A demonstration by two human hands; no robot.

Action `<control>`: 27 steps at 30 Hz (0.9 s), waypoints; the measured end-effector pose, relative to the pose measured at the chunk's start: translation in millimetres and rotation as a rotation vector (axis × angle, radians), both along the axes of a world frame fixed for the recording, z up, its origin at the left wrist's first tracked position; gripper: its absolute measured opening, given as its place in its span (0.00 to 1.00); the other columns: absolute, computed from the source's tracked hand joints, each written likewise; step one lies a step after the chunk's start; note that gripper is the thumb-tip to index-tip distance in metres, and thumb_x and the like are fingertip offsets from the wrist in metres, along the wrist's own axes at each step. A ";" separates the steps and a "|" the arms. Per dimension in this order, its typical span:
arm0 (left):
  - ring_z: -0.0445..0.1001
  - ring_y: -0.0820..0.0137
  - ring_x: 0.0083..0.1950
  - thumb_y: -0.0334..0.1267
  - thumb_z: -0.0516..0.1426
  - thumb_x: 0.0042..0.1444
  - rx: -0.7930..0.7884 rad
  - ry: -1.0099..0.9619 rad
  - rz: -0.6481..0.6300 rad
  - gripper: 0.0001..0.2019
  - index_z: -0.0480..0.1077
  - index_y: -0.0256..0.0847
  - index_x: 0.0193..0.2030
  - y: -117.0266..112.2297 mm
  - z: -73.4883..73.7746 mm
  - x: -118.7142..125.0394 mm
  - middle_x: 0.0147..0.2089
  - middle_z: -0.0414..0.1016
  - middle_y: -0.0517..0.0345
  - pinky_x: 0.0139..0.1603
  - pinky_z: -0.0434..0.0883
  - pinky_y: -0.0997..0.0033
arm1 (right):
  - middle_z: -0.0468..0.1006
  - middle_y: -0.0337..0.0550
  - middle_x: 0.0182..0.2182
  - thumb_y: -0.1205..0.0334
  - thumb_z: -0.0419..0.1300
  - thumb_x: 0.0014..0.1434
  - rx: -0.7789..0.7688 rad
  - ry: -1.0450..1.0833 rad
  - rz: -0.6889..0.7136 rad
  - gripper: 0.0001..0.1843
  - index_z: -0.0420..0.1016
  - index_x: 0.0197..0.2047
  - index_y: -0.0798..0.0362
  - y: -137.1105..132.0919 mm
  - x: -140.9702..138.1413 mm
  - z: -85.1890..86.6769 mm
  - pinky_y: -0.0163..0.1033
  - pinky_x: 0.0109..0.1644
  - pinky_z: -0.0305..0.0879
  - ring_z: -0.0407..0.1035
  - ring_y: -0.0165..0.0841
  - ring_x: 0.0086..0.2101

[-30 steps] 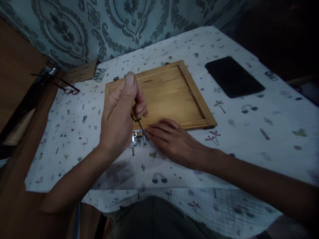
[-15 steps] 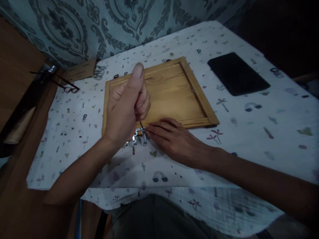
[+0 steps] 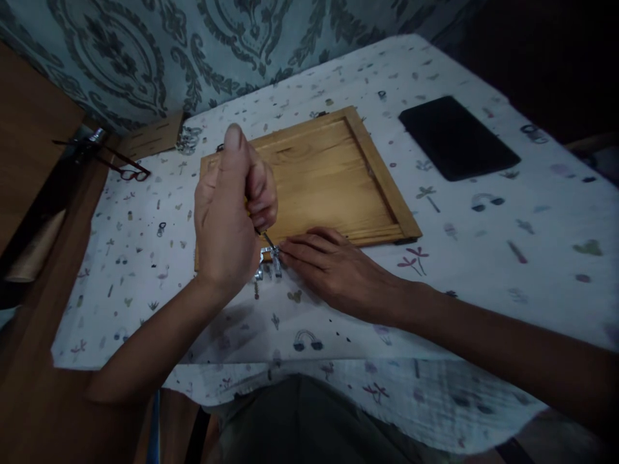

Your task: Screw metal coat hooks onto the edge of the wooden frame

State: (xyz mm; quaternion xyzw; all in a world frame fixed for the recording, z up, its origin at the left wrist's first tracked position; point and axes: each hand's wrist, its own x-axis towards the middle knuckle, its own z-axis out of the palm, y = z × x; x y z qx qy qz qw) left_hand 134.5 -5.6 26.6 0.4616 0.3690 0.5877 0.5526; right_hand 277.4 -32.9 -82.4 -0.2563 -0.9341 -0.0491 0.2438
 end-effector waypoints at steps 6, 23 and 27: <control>0.38 0.77 0.17 0.39 0.43 0.69 0.078 0.023 -0.068 0.27 0.49 0.40 0.16 2.5 -0.3 -0.7 0.17 0.38 0.65 0.17 0.38 0.73 | 0.77 0.53 0.54 0.72 0.50 0.67 -0.007 0.016 -0.001 0.18 0.72 0.57 0.62 -0.7 -0.1 -0.8 0.53 0.56 0.66 0.69 0.43 0.53; 0.42 0.78 0.17 0.47 0.46 0.69 0.069 0.054 -0.028 0.28 0.54 0.39 0.16 -6.8 1.9 -3.0 0.17 0.44 0.64 0.16 0.41 0.72 | 0.78 0.54 0.53 0.74 0.48 0.67 0.035 0.041 0.004 0.18 0.73 0.55 0.63 0.8 -0.9 -0.4 0.52 0.55 0.66 0.70 0.42 0.51; 0.41 0.78 0.15 0.46 0.42 0.70 0.057 0.081 -0.080 0.31 0.48 0.40 0.14 -1.7 5.6 -4.9 0.16 0.37 0.65 0.15 0.40 0.72 | 0.78 0.53 0.53 0.73 0.47 0.67 0.012 0.036 0.002 0.19 0.74 0.55 0.62 0.5 -1.2 2.6 0.52 0.54 0.67 0.70 0.42 0.51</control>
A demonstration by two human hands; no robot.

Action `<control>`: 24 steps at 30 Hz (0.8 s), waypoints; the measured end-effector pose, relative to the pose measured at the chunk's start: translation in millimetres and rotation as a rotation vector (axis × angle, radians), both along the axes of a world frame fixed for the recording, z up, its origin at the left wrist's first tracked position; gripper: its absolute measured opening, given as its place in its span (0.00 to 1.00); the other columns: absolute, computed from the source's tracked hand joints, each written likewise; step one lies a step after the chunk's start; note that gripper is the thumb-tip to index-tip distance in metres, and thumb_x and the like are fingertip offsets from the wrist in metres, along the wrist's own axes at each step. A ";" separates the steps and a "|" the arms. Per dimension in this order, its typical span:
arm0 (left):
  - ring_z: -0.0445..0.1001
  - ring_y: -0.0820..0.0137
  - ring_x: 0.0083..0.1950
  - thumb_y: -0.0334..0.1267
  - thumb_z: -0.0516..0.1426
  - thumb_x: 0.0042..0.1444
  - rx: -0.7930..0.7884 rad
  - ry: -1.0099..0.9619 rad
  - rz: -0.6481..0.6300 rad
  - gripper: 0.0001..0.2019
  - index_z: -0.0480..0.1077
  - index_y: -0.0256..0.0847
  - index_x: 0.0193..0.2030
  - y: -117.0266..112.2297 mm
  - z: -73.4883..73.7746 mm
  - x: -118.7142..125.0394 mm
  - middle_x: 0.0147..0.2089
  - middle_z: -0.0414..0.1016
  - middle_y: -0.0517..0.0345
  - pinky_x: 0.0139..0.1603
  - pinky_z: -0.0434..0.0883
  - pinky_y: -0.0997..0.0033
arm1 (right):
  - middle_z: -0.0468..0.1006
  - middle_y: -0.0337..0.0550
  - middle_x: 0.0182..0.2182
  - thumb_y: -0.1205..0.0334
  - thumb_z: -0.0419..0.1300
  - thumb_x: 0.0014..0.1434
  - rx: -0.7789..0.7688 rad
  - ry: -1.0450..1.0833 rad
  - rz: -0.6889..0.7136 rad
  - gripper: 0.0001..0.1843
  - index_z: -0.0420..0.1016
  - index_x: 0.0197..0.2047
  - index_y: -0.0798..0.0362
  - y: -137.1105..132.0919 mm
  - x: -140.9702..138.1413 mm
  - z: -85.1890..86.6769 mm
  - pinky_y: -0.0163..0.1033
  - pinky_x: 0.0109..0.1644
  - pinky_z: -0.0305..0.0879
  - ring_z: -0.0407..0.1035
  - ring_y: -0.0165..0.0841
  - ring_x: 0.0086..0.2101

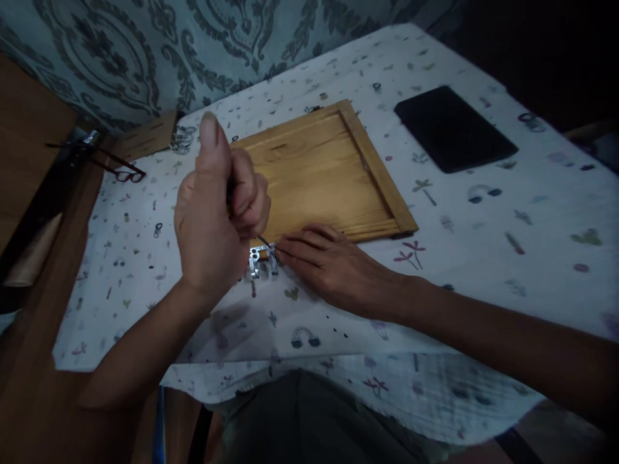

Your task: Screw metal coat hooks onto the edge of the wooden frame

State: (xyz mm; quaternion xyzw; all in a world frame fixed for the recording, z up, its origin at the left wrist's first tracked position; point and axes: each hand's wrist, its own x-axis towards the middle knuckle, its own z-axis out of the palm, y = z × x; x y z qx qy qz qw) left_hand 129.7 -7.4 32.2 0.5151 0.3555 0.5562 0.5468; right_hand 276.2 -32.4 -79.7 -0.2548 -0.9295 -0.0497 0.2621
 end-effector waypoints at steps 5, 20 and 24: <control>0.39 0.80 0.14 0.44 0.39 0.71 -0.020 0.040 -0.109 0.32 0.45 0.39 0.13 4.4 1.2 -3.1 0.16 0.34 0.65 0.14 0.39 0.73 | 0.79 0.53 0.52 0.73 0.48 0.67 0.003 0.009 0.000 0.18 0.74 0.54 0.63 0.4 -0.3 0.7 0.52 0.54 0.68 0.71 0.42 0.51; 0.40 0.80 0.14 0.52 0.48 0.67 0.000 0.023 0.038 0.30 0.55 0.39 0.14 2.6 -3.1 -3.7 0.14 0.39 0.66 0.15 0.40 0.73 | 0.79 0.53 0.52 0.73 0.48 0.67 0.006 0.018 0.014 0.18 0.74 0.54 0.64 0.7 -0.4 0.3 0.51 0.53 0.68 0.71 0.43 0.51; 0.39 0.81 0.13 0.52 0.51 0.66 -0.017 0.057 -0.104 0.32 0.52 0.39 0.12 11.7 -2.4 -8.7 0.14 0.39 0.65 0.14 0.40 0.73 | 0.78 0.54 0.53 0.72 0.49 0.67 0.021 0.032 0.013 0.17 0.74 0.54 0.65 0.9 -0.2 -0.9 0.52 0.54 0.68 0.71 0.44 0.52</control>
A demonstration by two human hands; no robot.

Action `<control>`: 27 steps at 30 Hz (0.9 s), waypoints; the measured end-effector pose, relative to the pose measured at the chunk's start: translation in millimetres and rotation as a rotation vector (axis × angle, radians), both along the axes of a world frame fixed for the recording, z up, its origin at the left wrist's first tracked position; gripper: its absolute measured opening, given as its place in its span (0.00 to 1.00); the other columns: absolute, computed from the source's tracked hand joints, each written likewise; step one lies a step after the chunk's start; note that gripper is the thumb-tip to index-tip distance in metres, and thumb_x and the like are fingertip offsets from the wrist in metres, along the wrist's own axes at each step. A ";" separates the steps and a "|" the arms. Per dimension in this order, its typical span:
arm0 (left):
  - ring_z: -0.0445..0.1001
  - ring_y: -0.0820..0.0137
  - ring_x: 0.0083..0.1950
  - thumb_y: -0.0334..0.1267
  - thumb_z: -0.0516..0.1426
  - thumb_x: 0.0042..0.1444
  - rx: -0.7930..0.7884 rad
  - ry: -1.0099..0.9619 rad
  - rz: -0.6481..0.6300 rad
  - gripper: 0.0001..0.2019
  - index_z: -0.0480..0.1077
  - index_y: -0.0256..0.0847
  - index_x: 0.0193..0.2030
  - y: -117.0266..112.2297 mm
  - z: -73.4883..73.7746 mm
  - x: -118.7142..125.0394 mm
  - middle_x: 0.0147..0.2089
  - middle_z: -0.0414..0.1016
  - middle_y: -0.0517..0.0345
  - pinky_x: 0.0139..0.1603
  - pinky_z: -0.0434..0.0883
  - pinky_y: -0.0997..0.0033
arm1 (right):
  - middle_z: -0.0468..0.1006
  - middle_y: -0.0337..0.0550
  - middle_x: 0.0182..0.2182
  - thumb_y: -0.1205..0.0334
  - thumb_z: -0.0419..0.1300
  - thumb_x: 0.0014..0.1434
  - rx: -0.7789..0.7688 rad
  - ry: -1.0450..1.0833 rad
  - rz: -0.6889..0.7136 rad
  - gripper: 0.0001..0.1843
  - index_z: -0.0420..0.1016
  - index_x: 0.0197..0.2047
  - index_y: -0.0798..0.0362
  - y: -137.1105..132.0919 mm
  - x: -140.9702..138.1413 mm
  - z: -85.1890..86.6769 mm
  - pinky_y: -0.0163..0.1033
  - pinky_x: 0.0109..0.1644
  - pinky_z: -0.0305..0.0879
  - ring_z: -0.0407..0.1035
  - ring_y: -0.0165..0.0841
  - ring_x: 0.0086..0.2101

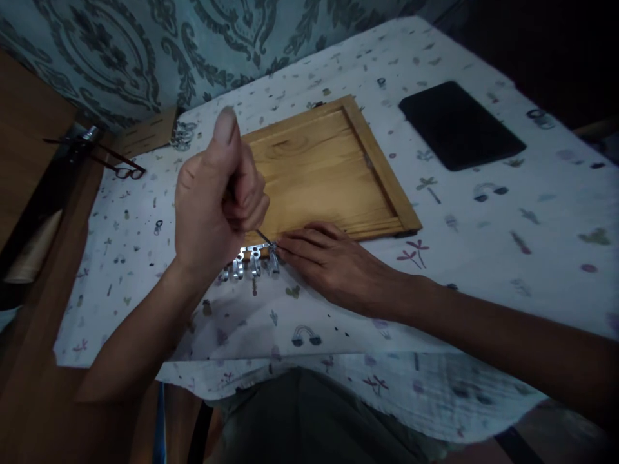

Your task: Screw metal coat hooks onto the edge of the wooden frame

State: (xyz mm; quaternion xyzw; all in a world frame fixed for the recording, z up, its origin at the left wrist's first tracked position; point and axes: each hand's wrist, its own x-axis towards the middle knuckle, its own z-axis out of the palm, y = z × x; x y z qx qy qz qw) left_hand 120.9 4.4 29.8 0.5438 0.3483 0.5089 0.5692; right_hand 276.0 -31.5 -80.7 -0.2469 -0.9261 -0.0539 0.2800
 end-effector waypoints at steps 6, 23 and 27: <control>0.41 0.79 0.15 0.46 0.45 0.69 0.047 -0.031 0.106 0.29 0.57 0.39 0.15 -4.2 -4.2 0.2 0.15 0.41 0.65 0.15 0.41 0.72 | 0.78 0.54 0.52 0.73 0.50 0.67 0.007 0.009 0.005 0.17 0.74 0.54 0.65 -0.3 -0.1 -2.5 0.52 0.54 0.67 0.71 0.44 0.51; 0.40 0.82 0.09 0.63 0.45 0.62 0.005 0.007 -0.061 0.36 0.53 0.39 0.10 5.5 -2.3 1.9 0.11 0.42 0.65 0.11 0.39 0.73 | 0.78 0.55 0.52 0.73 0.48 0.67 -0.016 -0.002 0.008 0.17 0.73 0.54 0.66 -1.6 0.4 2.2 0.52 0.53 0.67 0.71 0.44 0.51; 0.39 0.82 0.10 0.64 0.45 0.60 -0.006 0.004 -0.029 0.36 0.54 0.39 0.10 3.5 -4.4 1.1 0.11 0.40 0.66 0.12 0.39 0.73 | 0.79 0.54 0.51 0.74 0.50 0.66 0.000 0.008 0.007 0.16 0.74 0.53 0.67 -0.9 -0.4 0.8 0.51 0.53 0.68 0.72 0.45 0.49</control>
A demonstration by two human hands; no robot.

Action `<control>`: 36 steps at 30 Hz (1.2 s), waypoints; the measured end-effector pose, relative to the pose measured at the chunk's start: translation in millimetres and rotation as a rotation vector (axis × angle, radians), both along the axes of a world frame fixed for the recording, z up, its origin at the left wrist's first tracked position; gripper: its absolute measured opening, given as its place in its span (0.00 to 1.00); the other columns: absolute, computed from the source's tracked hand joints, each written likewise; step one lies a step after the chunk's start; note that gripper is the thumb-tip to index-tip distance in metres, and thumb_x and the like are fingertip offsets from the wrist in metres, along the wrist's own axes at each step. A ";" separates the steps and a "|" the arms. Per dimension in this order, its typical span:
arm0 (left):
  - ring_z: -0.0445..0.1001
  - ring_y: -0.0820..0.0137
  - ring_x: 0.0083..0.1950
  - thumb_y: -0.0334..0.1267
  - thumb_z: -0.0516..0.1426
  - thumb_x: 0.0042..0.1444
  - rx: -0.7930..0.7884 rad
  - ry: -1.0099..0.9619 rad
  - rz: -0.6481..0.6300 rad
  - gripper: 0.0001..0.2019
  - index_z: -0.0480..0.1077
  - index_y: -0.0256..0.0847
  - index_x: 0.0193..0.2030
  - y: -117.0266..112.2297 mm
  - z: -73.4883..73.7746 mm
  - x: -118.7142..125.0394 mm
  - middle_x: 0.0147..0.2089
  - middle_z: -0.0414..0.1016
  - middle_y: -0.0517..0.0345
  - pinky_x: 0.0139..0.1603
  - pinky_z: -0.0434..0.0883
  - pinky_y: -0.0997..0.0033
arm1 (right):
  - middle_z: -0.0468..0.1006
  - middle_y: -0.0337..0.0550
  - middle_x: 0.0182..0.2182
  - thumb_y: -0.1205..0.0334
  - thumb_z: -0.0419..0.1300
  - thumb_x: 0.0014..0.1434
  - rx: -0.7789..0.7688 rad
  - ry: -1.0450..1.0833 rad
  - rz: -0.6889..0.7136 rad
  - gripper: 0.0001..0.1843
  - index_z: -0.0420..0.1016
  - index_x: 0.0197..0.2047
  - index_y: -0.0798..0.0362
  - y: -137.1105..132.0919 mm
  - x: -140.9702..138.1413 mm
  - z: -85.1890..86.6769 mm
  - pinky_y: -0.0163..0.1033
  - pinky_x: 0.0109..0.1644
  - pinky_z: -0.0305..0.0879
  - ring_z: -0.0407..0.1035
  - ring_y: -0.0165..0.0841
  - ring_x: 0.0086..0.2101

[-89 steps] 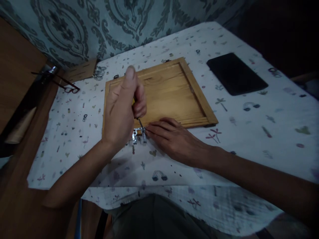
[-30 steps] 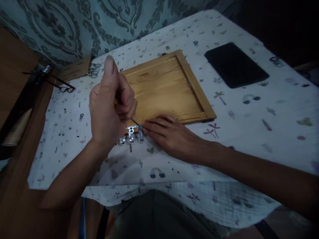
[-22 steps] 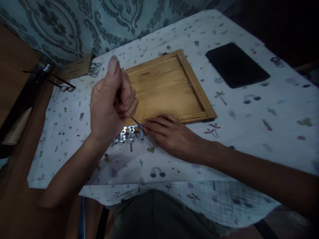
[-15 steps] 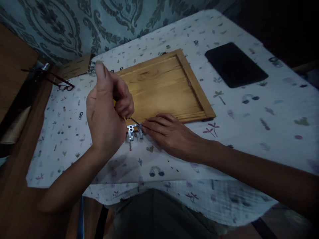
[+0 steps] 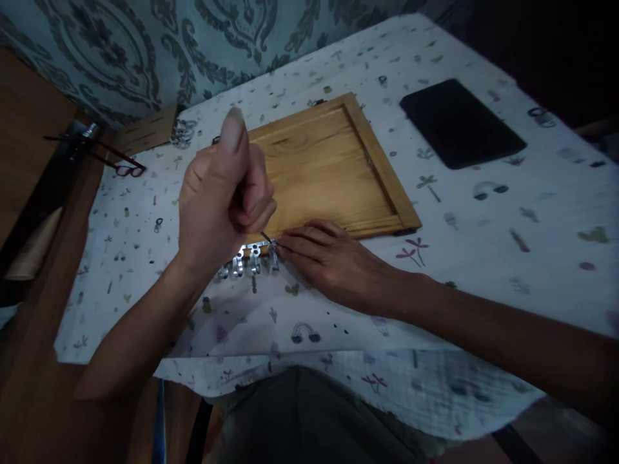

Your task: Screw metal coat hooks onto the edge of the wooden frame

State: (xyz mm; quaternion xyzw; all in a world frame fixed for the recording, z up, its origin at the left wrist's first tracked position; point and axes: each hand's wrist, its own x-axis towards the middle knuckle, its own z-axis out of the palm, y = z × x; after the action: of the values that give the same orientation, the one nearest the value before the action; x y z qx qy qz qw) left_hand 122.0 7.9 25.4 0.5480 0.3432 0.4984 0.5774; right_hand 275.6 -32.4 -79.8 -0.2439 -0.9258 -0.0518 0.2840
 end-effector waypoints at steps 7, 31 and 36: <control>0.44 0.79 0.15 0.48 0.49 0.67 0.113 -0.109 0.286 0.26 0.60 0.40 0.18 -14.7 -5.6 8.1 0.16 0.44 0.65 0.14 0.43 0.74 | 0.79 0.53 0.52 0.75 0.47 0.67 -0.007 -0.024 -0.010 0.18 0.74 0.54 0.65 1.3 -0.9 -1.5 0.51 0.53 0.68 0.71 0.43 0.50; 0.38 0.80 0.11 0.47 0.46 0.68 0.020 -0.068 0.111 0.32 0.54 0.40 0.11 -6.4 1.3 9.1 0.12 0.44 0.63 0.13 0.38 0.70 | 0.79 0.54 0.52 0.72 0.48 0.67 -0.020 -0.014 -0.007 0.17 0.74 0.53 0.65 0.3 0.5 0.2 0.52 0.53 0.68 0.71 0.44 0.50; 0.38 0.82 0.11 0.47 0.48 0.68 0.035 -0.104 0.081 0.31 0.54 0.38 0.12 -4.0 -2.5 9.7 0.11 0.45 0.65 0.11 0.38 0.74 | 0.79 0.53 0.52 0.73 0.47 0.67 -0.003 -0.026 -0.018 0.18 0.75 0.53 0.65 -0.9 0.5 1.3 0.52 0.54 0.69 0.71 0.43 0.50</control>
State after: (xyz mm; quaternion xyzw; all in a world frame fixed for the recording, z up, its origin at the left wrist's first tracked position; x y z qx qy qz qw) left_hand 131.7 3.9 22.9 0.5170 0.3257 0.5552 0.5643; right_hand 276.2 -33.4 -78.5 -0.2519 -0.9273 -0.0563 0.2710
